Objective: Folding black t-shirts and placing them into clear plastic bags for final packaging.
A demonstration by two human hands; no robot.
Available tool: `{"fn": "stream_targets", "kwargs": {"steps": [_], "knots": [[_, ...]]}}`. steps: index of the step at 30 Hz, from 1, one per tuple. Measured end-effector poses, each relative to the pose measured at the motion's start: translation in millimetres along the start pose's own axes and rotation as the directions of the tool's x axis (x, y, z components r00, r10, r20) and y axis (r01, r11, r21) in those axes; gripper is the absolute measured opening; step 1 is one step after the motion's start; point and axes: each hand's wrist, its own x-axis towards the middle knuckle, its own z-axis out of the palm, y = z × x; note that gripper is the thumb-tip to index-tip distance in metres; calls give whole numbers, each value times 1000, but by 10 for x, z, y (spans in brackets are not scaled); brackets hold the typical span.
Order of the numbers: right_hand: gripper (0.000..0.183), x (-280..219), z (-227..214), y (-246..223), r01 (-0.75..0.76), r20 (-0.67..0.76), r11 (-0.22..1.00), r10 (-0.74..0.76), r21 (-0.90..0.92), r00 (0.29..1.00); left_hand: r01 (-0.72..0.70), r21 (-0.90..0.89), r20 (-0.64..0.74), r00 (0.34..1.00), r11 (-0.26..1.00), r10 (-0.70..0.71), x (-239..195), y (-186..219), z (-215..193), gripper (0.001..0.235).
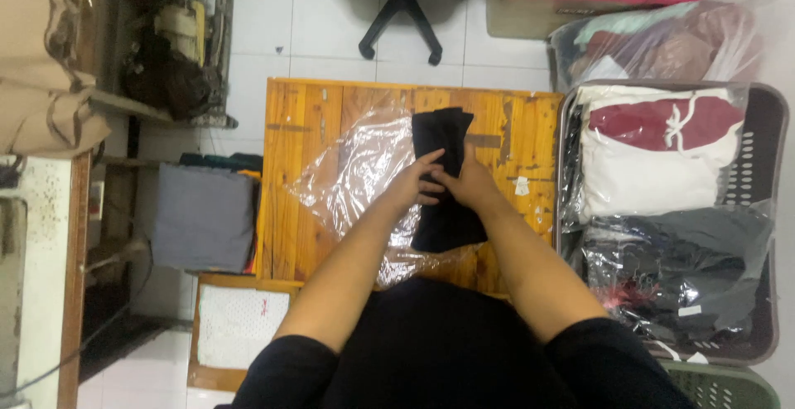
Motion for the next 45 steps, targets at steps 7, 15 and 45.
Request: {"fn": "stream_targets", "kwargs": {"steps": [7, 15, 45], "knots": [[44, 182, -110, 258, -4, -66, 997, 9, 79, 998, -24, 614, -333, 898, 789, 286, -431, -417, 29, 29], [49, -256, -743, 792, 161, -407, 950, -40, 269, 913, -73, 990, 59, 992, 119, 116, -658, -851, 218, 67], [61, -1295, -454, 1510, 83, -330, 968, -1, 236, 944, -187, 797, -113, 888, 574, 446, -576, -664, 48, 11]]}}
